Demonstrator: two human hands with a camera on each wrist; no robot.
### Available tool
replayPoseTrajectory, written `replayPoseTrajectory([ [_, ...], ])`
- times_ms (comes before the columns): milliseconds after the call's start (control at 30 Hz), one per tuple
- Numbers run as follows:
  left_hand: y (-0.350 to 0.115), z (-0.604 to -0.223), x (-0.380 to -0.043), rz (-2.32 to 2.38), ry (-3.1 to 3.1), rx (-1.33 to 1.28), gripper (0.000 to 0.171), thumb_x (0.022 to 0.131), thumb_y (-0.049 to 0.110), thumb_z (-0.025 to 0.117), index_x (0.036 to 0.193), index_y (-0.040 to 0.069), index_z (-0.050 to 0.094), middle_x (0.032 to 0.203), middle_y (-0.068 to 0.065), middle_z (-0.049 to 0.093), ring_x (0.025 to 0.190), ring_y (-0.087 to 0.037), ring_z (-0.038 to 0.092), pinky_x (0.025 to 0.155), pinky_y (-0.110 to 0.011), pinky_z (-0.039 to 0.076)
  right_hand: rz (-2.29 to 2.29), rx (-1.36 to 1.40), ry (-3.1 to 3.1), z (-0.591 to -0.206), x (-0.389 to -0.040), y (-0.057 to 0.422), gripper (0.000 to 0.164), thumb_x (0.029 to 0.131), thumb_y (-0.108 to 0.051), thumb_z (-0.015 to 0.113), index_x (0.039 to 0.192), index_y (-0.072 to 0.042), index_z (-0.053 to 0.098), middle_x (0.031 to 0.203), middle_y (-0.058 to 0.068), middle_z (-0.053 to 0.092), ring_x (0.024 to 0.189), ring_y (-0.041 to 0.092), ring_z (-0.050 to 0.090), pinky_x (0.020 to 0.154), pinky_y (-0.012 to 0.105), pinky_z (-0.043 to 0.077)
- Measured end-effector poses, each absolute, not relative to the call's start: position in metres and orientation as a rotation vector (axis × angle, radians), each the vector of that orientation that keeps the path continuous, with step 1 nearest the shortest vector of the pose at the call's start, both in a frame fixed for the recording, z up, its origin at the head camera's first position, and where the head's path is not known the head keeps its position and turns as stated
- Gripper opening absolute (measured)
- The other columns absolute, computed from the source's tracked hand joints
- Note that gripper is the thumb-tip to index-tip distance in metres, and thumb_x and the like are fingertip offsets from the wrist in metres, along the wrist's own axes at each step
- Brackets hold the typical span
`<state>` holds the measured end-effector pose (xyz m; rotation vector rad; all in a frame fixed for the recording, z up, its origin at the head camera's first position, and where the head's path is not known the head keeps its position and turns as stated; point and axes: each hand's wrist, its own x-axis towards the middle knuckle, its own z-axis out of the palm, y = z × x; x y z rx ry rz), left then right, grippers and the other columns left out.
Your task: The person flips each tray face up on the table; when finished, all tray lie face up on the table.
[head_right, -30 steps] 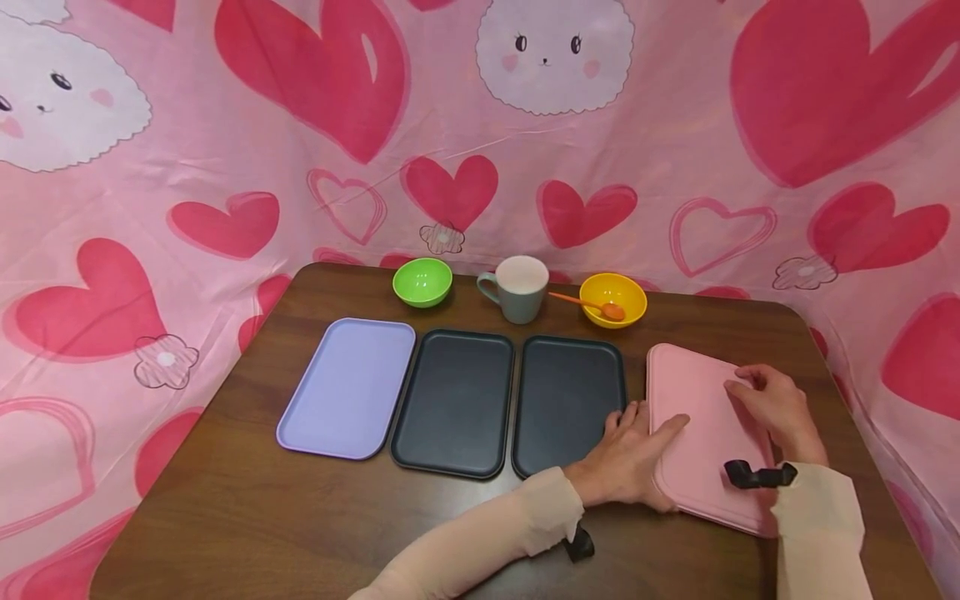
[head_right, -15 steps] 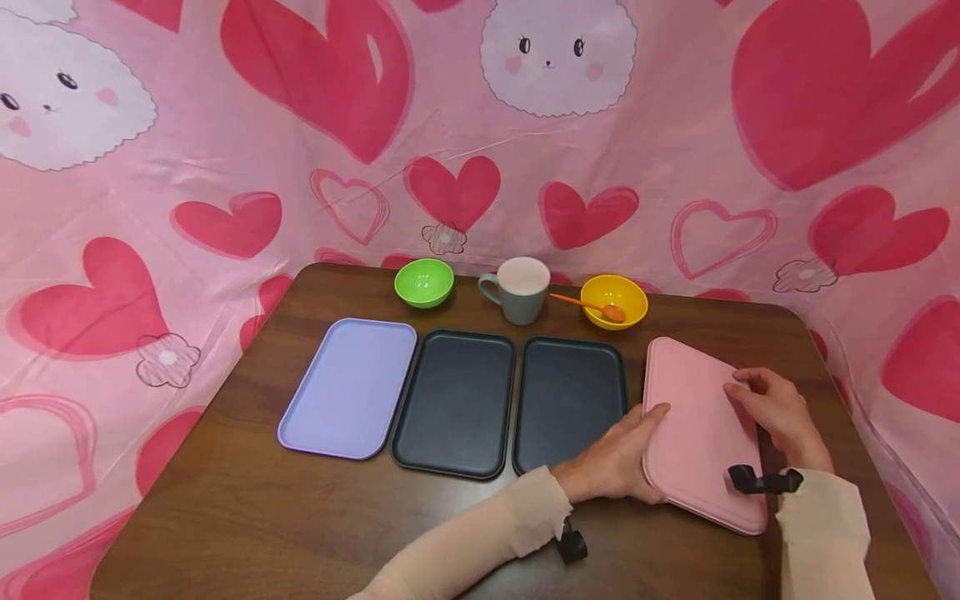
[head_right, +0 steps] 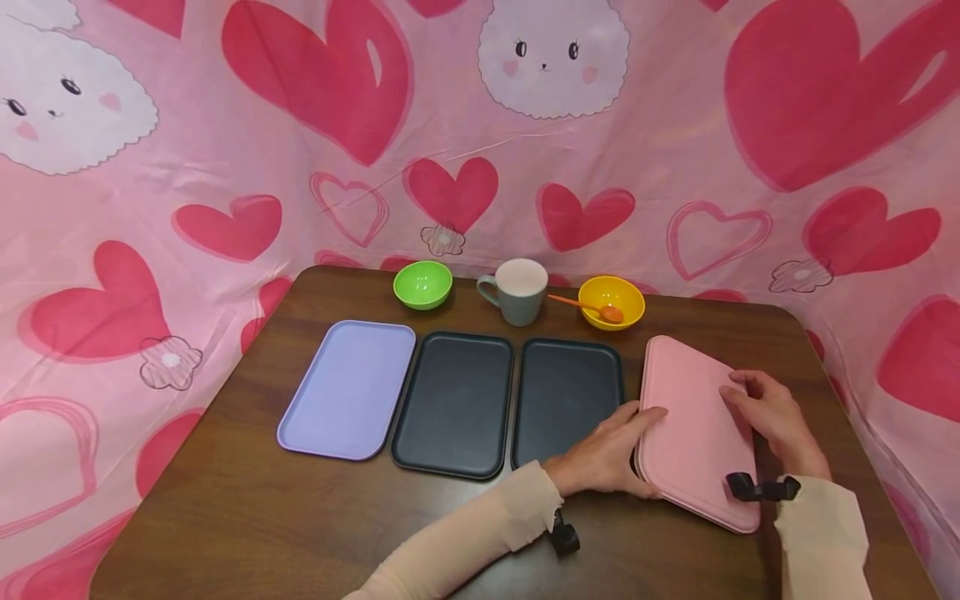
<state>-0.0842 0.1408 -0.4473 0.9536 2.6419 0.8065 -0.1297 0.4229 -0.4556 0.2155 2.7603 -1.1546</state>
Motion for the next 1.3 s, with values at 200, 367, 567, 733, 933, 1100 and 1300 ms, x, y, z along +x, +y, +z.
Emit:
replayPoseTrajectory([
  [200, 0.140, -0.447, -0.084, 0.819, 2.619, 0.900, 0.103, 0.067, 0.049, 0.090, 0.152, 0.037, 0.033, 0.155, 0.004, 0.037, 0.126, -0.013, 0.053, 0.094, -0.024, 0.050, -1.161, 0.185, 2.778, -0.454, -0.126, 0.418, 0.063, 0.103, -0.034, 0.052, 0.139, 0.016, 0.038, 0.140, 0.045, 0.036, 0.094, 0.000, 0.051, 0.065, 0.005, 0.038],
  [367, 0.140, -0.444, -0.082, 0.829, 2.632, 0.859, 0.102, 0.067, 0.049, 0.090, 0.152, 0.037, 0.034, 0.151, 0.005, 0.040, 0.125, -0.011, 0.050, 0.092, -0.023, 0.049, -1.133, 0.173, 2.785, -0.452, -0.123, 0.415, 0.062, 0.103, -0.034, 0.052, 0.139, 0.015, 0.039, 0.138, 0.044, 0.038, 0.094, 0.014, 0.050, 0.064, 0.004, 0.039],
  [567, 0.140, -0.445, -0.081, 0.852, 2.630, 0.848, 0.100, 0.067, 0.049, 0.090, 0.151, 0.036, 0.038, 0.146, 0.007, 0.042, 0.119, -0.007, 0.046, 0.090, -0.020, 0.045, -1.126, 0.181, 2.757, -0.451, -0.119, 0.411, 0.063, 0.104, -0.035, 0.049, 0.141, 0.014, 0.036, 0.138, 0.044, 0.036, 0.110, 0.049, 0.041, 0.063, 0.007, 0.036],
  [733, 0.139, -0.445, -0.081, 0.858, 2.635, 0.876, 0.096, 0.069, 0.051, 0.088, 0.150, 0.035, 0.040, 0.147, 0.006, 0.040, 0.121, -0.008, 0.045, 0.092, -0.020, 0.043, -1.124, 0.204, 2.723, -0.447, -0.116, 0.405, 0.064, 0.105, -0.035, 0.046, 0.143, 0.014, 0.032, 0.141, 0.046, 0.031, 0.117, 0.056, 0.039, 0.072, 0.020, 0.048],
  [933, 0.138, -0.445, -0.082, 0.867, 2.643, 0.922, 0.093, 0.070, 0.051, 0.087, 0.149, 0.034, 0.041, 0.148, 0.004, 0.040, 0.123, -0.008, 0.044, 0.091, -0.017, 0.039, -1.102, 0.180, 2.757, -0.442, -0.111, 0.396, 0.062, 0.104, -0.035, 0.048, 0.141, 0.013, 0.036, 0.140, 0.047, 0.033, 0.119, 0.059, 0.039, 0.080, 0.047, 0.052],
  [1100, 0.139, -0.445, -0.082, 0.891, 2.646, 0.936, 0.093, 0.070, 0.050, 0.088, 0.149, 0.032, 0.042, 0.148, 0.003, 0.040, 0.124, -0.007, 0.043, 0.090, -0.015, 0.036, -1.104, 0.132, 2.784, -0.440, -0.108, 0.389, 0.060, 0.103, -0.034, 0.050, 0.140, 0.012, 0.039, 0.142, 0.048, 0.033, 0.125, 0.064, 0.036, 0.091, 0.065, 0.044],
  [1300, 0.138, -0.445, -0.083, 0.910, 2.631, 0.927, 0.092, 0.072, 0.050, 0.086, 0.150, 0.032, 0.041, 0.149, 0.003, 0.039, 0.128, -0.007, 0.041, 0.093, -0.016, 0.036, -1.145, 0.098, 2.731, -0.435, -0.107, 0.384, 0.061, 0.103, -0.036, 0.051, 0.141, 0.010, 0.038, 0.147, 0.048, 0.028, 0.130, 0.068, 0.028, 0.099, 0.078, 0.030],
])
